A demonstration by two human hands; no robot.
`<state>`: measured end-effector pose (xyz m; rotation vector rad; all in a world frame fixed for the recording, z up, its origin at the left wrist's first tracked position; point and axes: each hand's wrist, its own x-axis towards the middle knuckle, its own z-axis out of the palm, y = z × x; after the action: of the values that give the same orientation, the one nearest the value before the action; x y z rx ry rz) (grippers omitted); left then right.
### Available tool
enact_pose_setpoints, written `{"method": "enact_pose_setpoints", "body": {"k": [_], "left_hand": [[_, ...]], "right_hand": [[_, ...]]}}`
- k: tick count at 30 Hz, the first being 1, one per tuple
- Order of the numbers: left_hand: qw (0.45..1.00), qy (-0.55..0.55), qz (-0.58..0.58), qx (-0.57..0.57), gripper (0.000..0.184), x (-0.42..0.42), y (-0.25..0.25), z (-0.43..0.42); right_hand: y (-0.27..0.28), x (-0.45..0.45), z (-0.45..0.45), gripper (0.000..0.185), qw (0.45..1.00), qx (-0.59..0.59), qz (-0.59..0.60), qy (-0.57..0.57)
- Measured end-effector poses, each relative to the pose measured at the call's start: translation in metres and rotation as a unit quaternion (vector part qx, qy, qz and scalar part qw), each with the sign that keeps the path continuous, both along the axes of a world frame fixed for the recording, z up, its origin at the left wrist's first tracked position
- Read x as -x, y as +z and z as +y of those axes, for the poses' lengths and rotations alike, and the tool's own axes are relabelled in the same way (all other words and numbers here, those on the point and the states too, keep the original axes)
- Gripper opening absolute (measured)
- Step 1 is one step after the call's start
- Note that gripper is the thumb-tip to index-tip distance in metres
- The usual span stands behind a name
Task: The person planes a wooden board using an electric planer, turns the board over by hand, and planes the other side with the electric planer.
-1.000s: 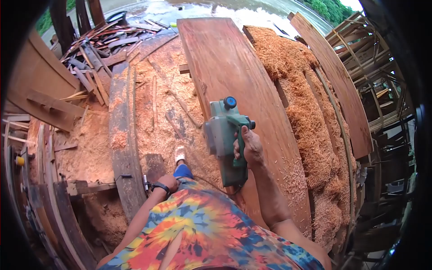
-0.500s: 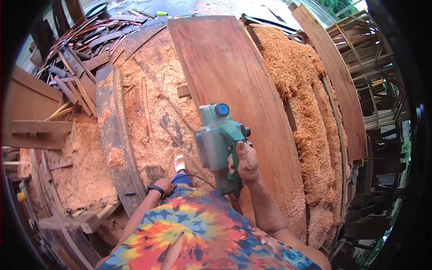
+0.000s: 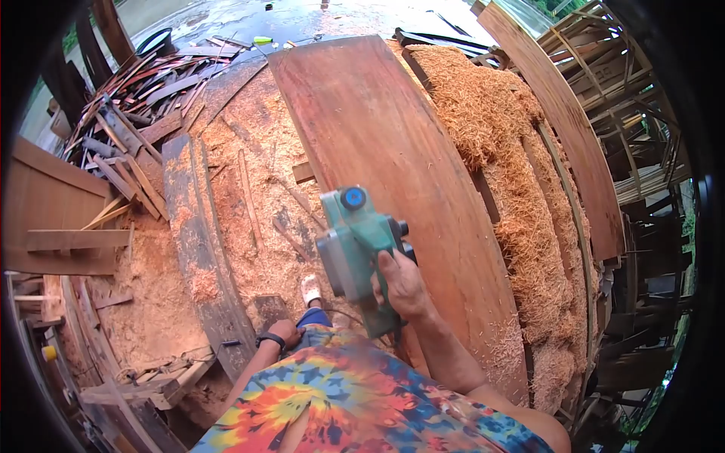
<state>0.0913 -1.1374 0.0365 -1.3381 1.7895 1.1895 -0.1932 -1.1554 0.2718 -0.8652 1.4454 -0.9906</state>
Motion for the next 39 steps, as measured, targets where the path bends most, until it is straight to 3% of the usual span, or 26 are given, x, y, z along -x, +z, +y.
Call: {"method": "enact_pose_setpoints", "body": {"k": [5,8,14,17,23,25,28,33,39], "left_hand": [[0.999,0.027,0.000,0.019,0.056,-0.004,-0.012,0.024],[0.999,0.048,0.000,0.022,0.056,-0.011,-0.011,0.033],[0.996,0.074,0.024,0.032,0.060,-0.017,-0.010,0.049],[0.996,0.074,0.024,0.040,0.059,-0.023,-0.008,0.057],[0.997,0.071,-0.001,0.009,0.055,-0.020,-0.013,0.067],[0.998,0.067,-0.007,0.013,0.055,-0.019,-0.016,0.067],[0.997,0.079,0.008,0.017,0.054,-0.015,-0.003,0.060],[0.994,0.110,0.008,0.019,0.053,-0.015,-0.005,0.057],[0.994,0.105,0.010,0.015,0.053,-0.015,-0.002,0.079]], "right_hand": [[-0.006,-0.003,0.031,0.050,0.999,0.020,0.026,0.010],[0.005,-0.001,0.004,0.047,1.000,0.013,-0.020,-0.008],[-0.018,-0.001,-0.097,0.050,0.998,0.068,0.004,0.014],[-0.014,-0.001,-0.102,0.053,0.998,0.058,0.029,0.017],[-0.012,0.007,0.002,0.052,1.000,0.009,0.004,0.012],[-0.012,0.003,0.038,0.050,0.997,0.023,0.060,0.030],[-0.010,-0.003,0.047,0.049,0.999,0.024,0.038,0.013],[-0.011,0.001,-0.027,0.058,0.998,0.047,0.028,0.007],[-0.015,0.008,-0.086,0.053,0.997,0.047,-0.025,0.053]]}}
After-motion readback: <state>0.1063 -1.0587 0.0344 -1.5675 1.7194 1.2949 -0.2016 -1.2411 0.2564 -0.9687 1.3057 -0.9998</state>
